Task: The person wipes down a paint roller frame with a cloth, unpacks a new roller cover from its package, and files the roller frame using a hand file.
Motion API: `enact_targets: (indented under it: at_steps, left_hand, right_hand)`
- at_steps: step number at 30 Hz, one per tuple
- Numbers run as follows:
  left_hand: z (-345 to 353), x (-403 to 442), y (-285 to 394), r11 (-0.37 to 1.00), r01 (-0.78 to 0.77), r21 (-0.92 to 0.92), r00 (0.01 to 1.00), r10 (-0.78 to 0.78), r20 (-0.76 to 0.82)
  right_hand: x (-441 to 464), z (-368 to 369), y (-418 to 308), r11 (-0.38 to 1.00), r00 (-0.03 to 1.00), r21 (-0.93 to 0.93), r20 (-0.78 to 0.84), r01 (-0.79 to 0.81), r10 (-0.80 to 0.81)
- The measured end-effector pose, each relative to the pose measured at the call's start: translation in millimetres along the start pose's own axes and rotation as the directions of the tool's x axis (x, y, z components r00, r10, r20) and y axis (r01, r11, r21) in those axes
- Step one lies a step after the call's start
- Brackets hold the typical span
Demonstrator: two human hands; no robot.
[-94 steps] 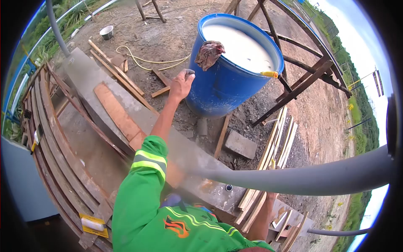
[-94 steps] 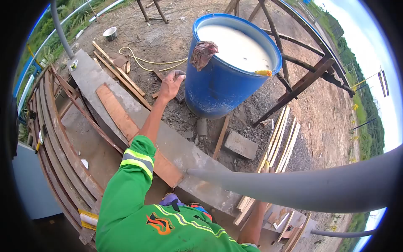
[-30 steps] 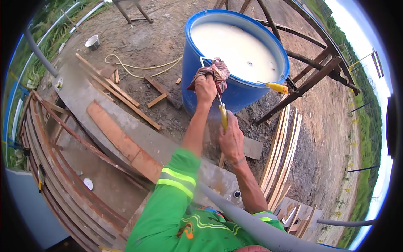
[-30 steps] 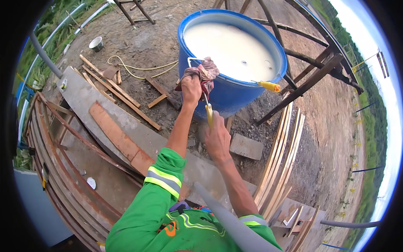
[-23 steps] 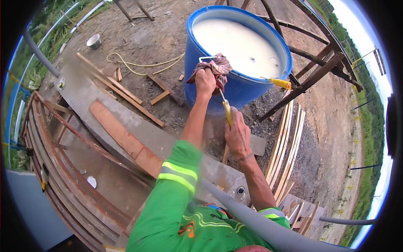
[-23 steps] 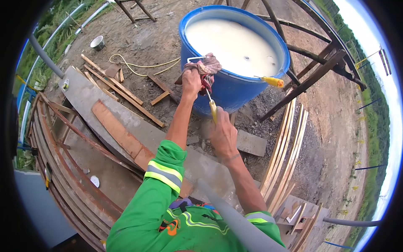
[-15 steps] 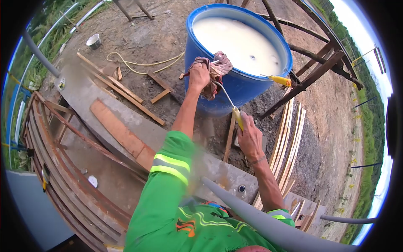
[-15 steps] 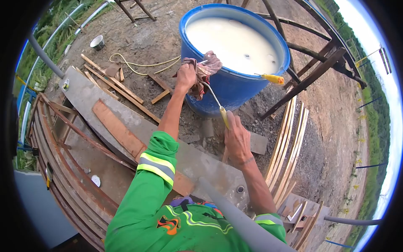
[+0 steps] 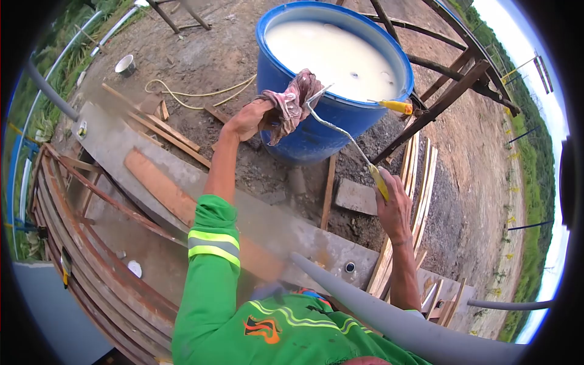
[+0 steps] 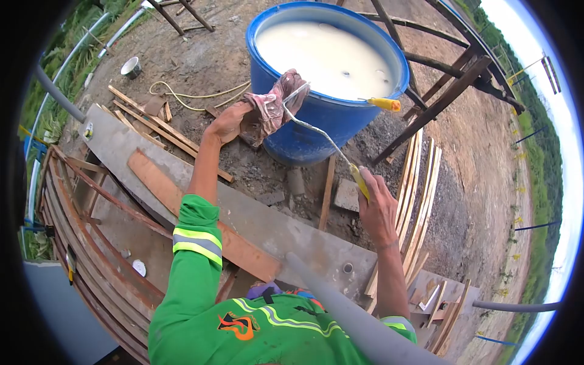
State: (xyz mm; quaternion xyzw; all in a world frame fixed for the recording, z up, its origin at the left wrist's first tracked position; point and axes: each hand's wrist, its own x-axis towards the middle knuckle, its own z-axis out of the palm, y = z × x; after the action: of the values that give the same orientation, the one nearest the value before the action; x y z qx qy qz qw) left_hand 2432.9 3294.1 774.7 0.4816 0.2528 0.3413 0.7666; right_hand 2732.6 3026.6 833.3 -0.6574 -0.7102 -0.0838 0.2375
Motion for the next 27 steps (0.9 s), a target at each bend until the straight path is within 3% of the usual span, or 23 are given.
enact_targets:
  at_steps: [1,2,3,5,8,11,12,15,16,19,22,25,27]
  left_hand:
    - [14,-5,-1,0.999,-0.024,-0.044,1.000,0.023,-0.017]
    - [21,-11,5,0.998,0.020,0.052,0.999,-0.022,0.028]
    - [18,1,-6,0.984,-0.061,0.166,0.994,0.045,0.102]
    - [28,12,-19,0.791,-0.285,0.542,0.958,0.255,0.132]
    - [33,21,-29,0.675,-0.213,0.707,0.952,0.307,-0.006]
    - [61,10,-12,0.766,-0.120,0.632,0.942,0.288,-0.170]
    - [66,7,-5,0.736,-0.076,0.673,0.949,0.261,-0.179]
    - [39,43,-27,0.279,-0.277,0.920,0.834,0.545,0.086]
    - [33,48,-27,0.053,-0.324,0.945,0.827,0.500,0.255]
    - [33,62,-32,0.046,-0.274,0.961,0.875,0.427,0.229]
    - [37,66,-35,-0.179,-0.288,0.941,0.858,0.389,0.336]
    - [49,63,-32,-0.115,-0.264,0.957,0.868,0.405,0.288]
    - [51,63,-35,-0.166,-0.253,0.953,0.863,0.407,0.300]
  right_hand:
    - [5,3,-2,1.000,1.000,-0.024,0.030,0.004,-0.003]
    - [11,5,-3,0.999,0.998,-0.046,0.060,0.011,-0.008]
    - [16,6,-5,0.998,0.996,-0.057,0.088,0.023,-0.018]
    - [22,4,-11,0.996,0.988,-0.076,0.151,0.044,-0.032]
    - [26,8,-10,0.989,0.983,-0.062,0.135,0.133,-0.124]
    - [27,12,-4,0.981,0.975,-0.076,0.144,0.179,-0.167]
    - [26,10,-5,0.979,0.974,-0.082,0.151,0.184,-0.171]
    - [32,-3,-4,0.966,0.967,-0.115,0.143,0.230,-0.213]
    - [34,-9,0,0.960,0.963,-0.128,0.144,0.247,-0.229]
    - [40,-18,8,0.947,0.953,-0.158,0.165,0.279,-0.253]
    - [44,-23,17,0.930,0.937,-0.182,0.207,0.318,-0.280]
    - [49,-34,20,0.910,0.922,-0.217,0.243,0.354,-0.301]
    - [50,-35,24,0.899,0.914,-0.228,0.255,0.373,-0.315]
